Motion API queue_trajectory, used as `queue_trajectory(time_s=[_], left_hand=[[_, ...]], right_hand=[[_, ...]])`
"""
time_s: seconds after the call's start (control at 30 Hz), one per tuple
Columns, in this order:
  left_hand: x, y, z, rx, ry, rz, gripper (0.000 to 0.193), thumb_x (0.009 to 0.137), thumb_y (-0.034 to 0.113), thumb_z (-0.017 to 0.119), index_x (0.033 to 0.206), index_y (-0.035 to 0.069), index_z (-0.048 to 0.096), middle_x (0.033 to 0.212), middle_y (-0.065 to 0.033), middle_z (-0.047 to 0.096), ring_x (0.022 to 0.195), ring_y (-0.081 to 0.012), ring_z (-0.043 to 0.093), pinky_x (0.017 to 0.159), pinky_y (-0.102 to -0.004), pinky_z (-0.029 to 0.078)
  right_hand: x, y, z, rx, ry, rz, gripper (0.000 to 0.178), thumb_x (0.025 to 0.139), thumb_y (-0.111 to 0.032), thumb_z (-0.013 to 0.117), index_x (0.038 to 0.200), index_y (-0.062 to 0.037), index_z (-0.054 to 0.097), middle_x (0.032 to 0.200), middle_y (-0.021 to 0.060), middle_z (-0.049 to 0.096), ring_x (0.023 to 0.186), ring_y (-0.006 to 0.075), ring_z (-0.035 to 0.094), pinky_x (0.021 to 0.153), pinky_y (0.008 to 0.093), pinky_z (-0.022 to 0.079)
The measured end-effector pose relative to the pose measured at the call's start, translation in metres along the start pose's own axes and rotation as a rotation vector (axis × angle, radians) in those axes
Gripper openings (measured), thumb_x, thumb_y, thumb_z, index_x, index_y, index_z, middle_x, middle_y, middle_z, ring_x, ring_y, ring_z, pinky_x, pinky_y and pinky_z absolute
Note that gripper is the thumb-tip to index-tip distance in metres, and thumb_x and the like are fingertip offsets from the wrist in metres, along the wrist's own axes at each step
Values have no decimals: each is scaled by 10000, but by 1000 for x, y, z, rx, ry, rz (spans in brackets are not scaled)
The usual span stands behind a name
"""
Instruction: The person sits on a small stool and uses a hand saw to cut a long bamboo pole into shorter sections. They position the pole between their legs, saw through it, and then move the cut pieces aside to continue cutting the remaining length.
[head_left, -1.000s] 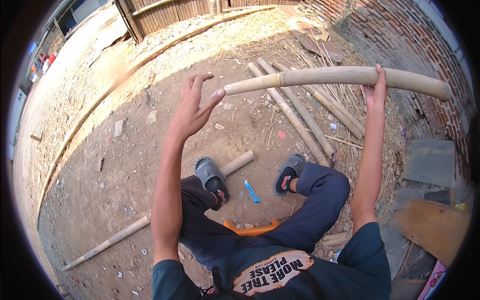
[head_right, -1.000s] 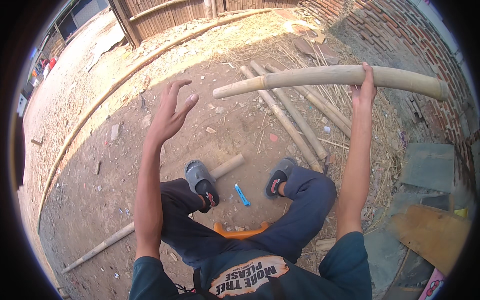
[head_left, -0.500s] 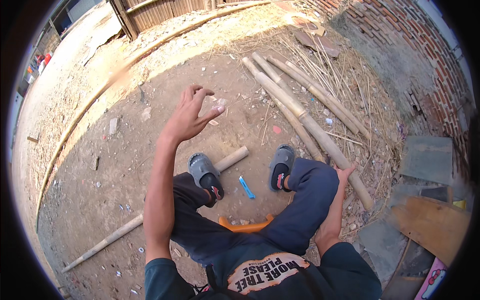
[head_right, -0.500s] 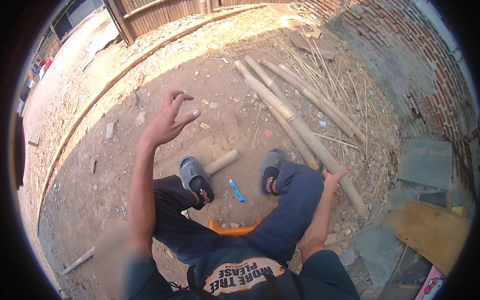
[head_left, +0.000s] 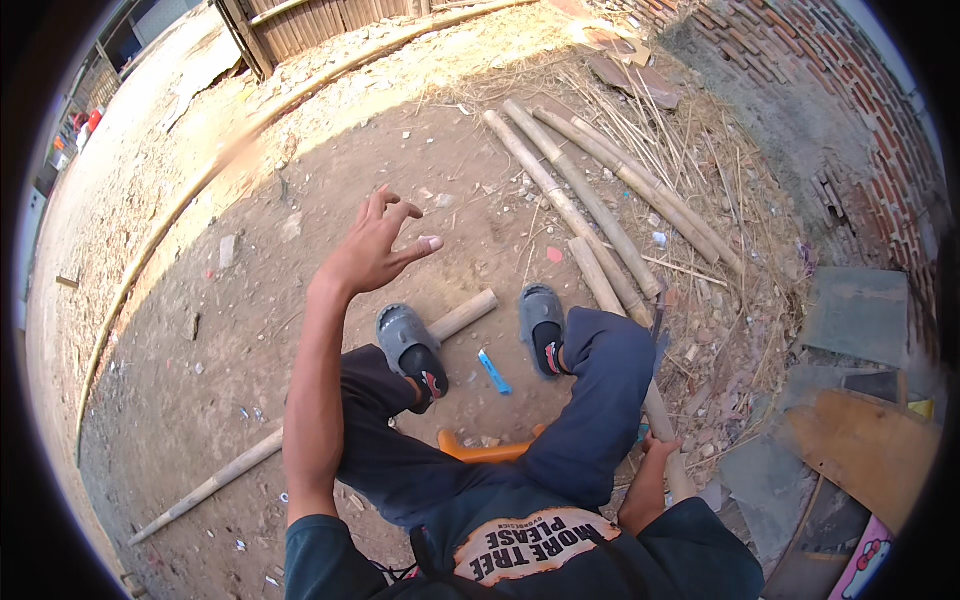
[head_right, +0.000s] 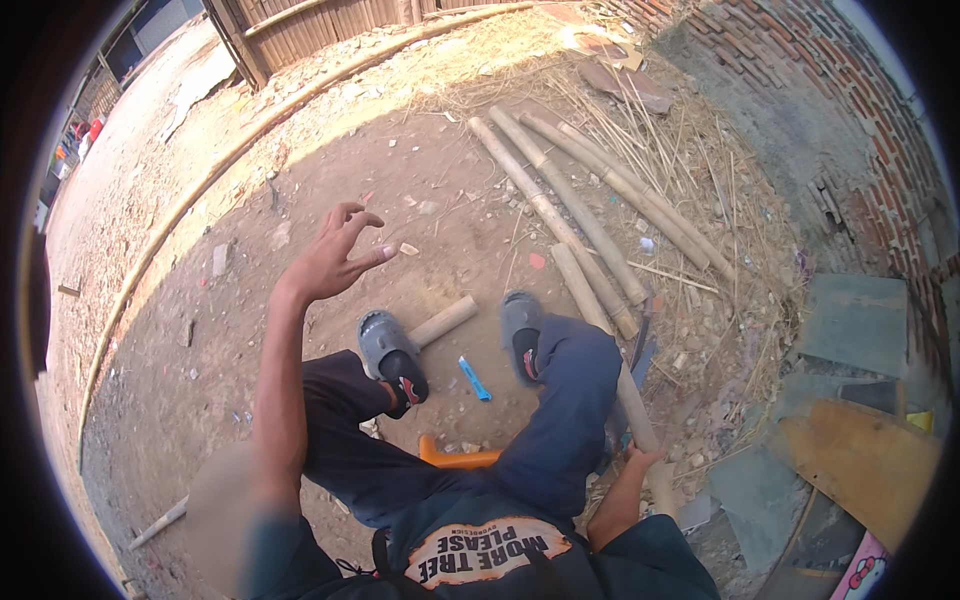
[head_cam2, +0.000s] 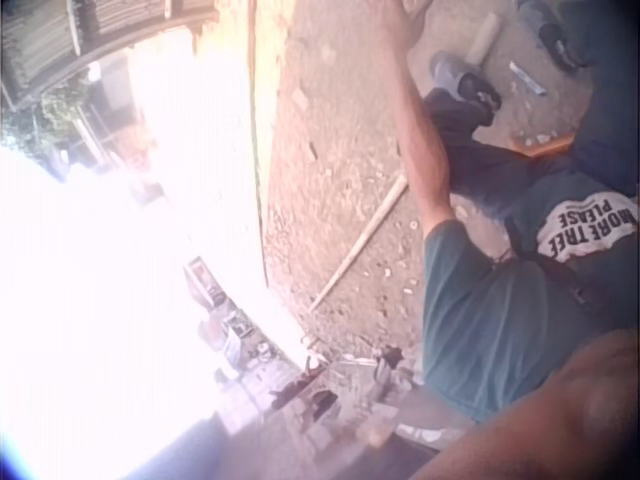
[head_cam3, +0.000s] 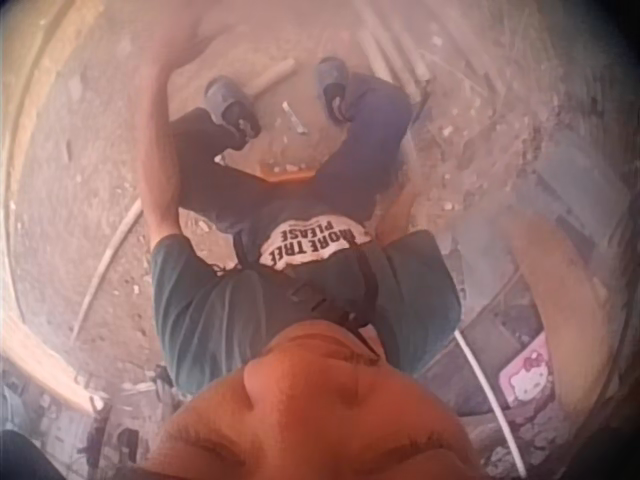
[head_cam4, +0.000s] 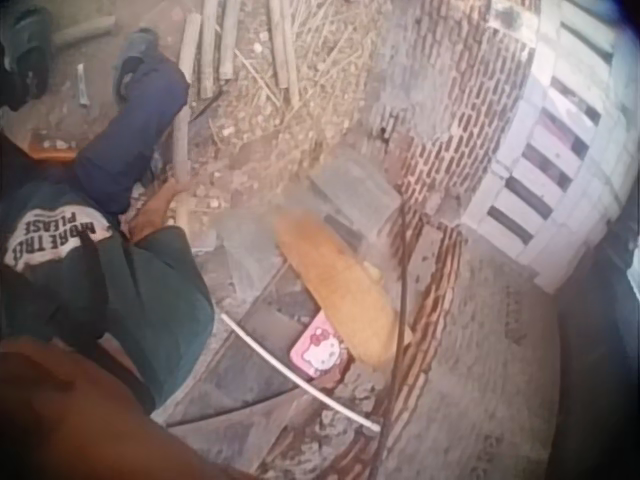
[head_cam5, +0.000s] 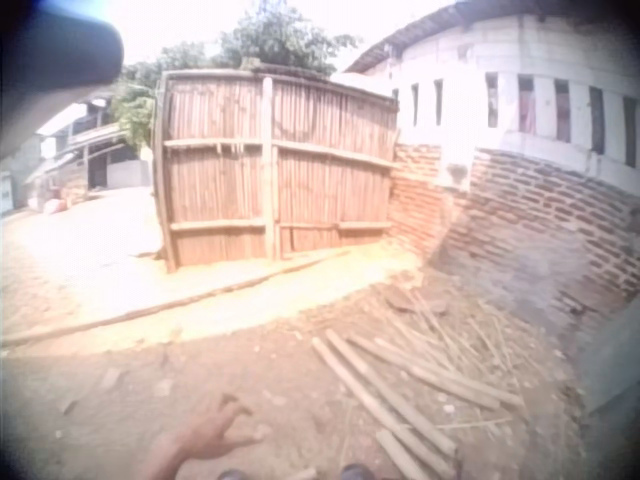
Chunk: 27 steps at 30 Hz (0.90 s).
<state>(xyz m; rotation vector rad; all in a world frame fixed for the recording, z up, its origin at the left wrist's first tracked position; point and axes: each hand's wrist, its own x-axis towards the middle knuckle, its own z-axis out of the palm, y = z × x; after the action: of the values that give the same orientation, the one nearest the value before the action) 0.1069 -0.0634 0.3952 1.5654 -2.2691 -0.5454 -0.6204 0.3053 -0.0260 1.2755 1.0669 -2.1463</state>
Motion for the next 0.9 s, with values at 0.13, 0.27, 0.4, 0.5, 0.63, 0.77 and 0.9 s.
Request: queue_trajectory(time_s=[0.13,0.27,0.4,0.5,0.63,0.77,0.9], left_hand=[[-12,1,-9,71,-55,-58,606,971,570,606,1296,59,587,1428,-218,445,1436,-396,370,1178,-481,339],[-9,4,1,74,-33,-34,611,971,578,601,1306,67,596,1424,-222,452,1417,-397,389,1177,-480,339],[-16,-2,2,-15,-102,-64,637,969,603,587,1321,72,593,1427,-219,455,1405,-383,402,1168,-473,352],[-25,-3,-3,-18,-211,-145,727,944,666,574,1343,58,580,1428,-236,477,1395,-397,427,1147,-474,385],[-23,-4,-29,83,-510,-75,706,943,645,605,1354,72,571,1355,-215,578,1295,-355,544,1102,-455,438],[-27,-30,-43,-100,-555,-253,673,930,610,653,1334,76,583,1286,-197,656,1200,-319,633,1014,-443,515],[-60,-112,32,-62,-328,-317,665,860,502,763,1319,52,589,1222,-200,685,1132,-331,669,957,-440,542]], right_hand=[[-29,55,-51,-176,247,-96,763,760,-579,734,1392,-190,556,1442,102,505,1314,360,491,972,532,522],[-38,52,-55,-100,224,-7,775,823,-597,664,1466,-200,492,1476,132,477,1356,356,463,1084,544,442],[-30,53,-78,-548,263,-56,740,844,-535,682,1461,-174,488,1455,123,495,1331,330,490,1089,495,439],[-26,55,-79,-714,205,-21,727,864,-512,671,1468,-157,474,1454,126,499,1330,324,496,1102,481,425],[-8,48,-43,-914,-14,-79,710,891,-482,655,1477,-134,457,1453,130,503,1330,317,503,1120,461,407],[-2,41,39,-941,-435,-237,693,919,-452,640,1487,-111,439,1451,134,507,1330,309,511,1137,442,388],[-49,62,114,-837,-689,-258,649,949,-395,624,1485,-86,429,1439,125,519,1320,288,522,1140,421,383]])
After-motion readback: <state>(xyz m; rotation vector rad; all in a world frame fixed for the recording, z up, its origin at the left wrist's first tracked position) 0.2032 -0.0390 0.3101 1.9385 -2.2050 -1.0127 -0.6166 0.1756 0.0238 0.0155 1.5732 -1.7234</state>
